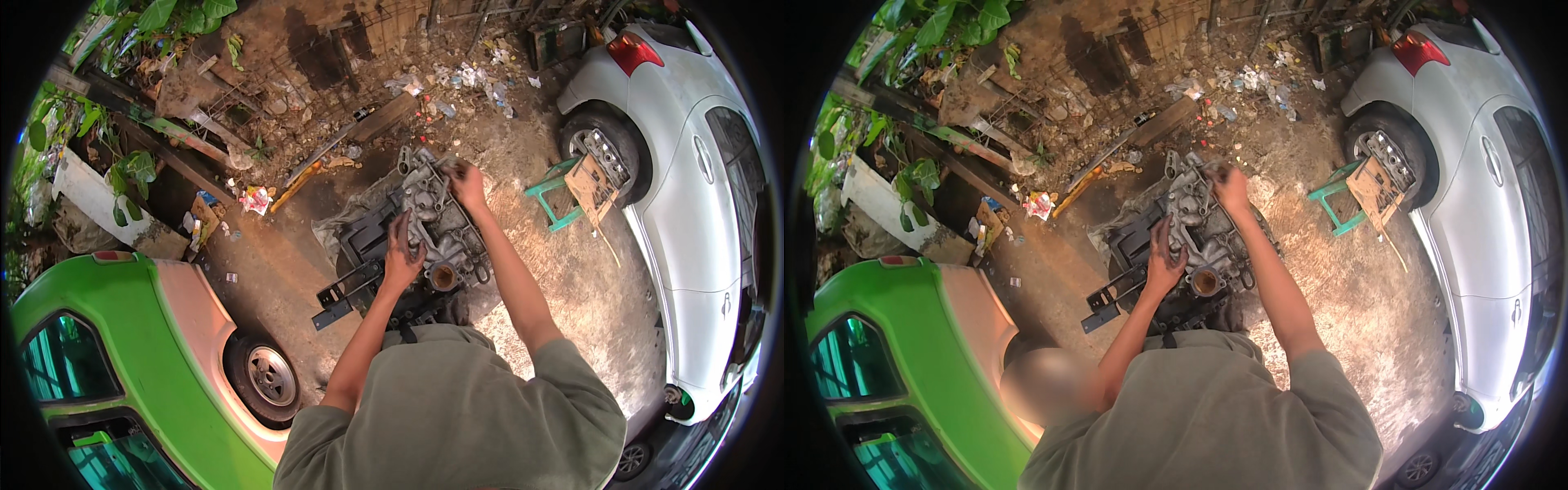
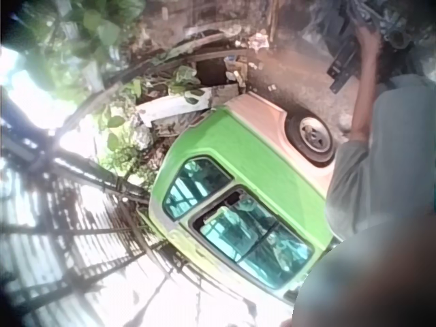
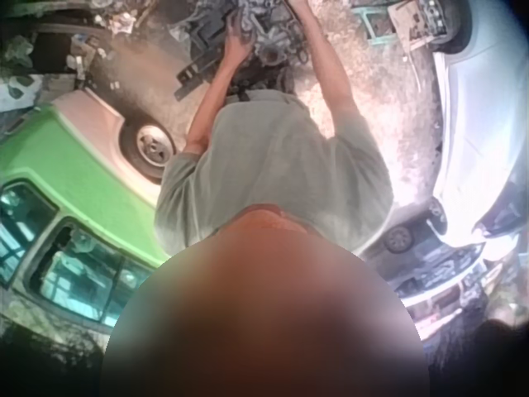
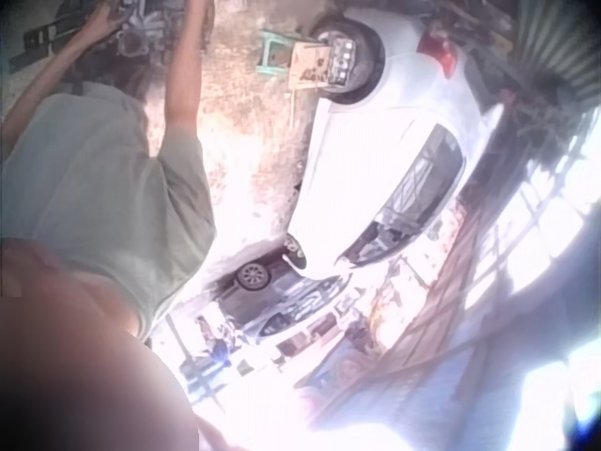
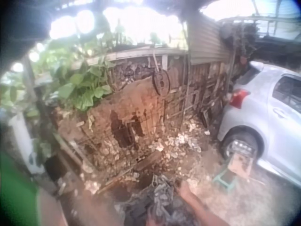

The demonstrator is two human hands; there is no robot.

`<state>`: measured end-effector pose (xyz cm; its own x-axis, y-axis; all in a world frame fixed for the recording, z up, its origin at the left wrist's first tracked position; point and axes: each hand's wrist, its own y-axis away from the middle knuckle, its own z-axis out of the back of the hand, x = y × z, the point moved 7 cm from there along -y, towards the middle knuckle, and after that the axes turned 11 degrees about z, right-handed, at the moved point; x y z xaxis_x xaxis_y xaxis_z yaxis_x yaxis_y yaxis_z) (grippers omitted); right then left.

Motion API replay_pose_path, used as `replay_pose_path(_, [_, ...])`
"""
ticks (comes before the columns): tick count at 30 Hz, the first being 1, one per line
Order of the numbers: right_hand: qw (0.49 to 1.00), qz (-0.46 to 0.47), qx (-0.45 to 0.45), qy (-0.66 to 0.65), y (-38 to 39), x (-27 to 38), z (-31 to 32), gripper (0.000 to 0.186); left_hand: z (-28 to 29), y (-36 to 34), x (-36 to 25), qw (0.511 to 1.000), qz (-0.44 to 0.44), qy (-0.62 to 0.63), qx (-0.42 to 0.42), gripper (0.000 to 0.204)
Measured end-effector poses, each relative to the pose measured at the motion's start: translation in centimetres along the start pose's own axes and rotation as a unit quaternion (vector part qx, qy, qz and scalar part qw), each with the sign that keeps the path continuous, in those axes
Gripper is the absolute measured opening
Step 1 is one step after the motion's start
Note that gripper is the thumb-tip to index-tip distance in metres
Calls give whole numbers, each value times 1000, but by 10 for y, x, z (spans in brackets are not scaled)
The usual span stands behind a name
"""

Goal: The person uses a wrench to loosen and remove bolts from a car engine block placed on a stand. They repeatedly reposition the wrench and hands to access different bolt locations on the engine.

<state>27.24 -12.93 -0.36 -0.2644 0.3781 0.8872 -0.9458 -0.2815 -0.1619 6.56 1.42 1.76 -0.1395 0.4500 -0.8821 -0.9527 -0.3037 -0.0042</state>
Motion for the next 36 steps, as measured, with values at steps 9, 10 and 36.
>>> replay_pose_path(9, [946, 138, 269, 117, -27, 28, -86, 21, -1, -2, 6, 999, -13, -34, -22, 74])
replay_pose_path(10, [953, 148, 248, 87, -27, 32, -83, 22, -1, -2, 7, 999, -7, -35, -20, 73])
replay_pose_path(36, [910, -39, -160, -380, 144, 10, 24, 29, 1, -1, -4, 1000, 11, 8, -10, 71])
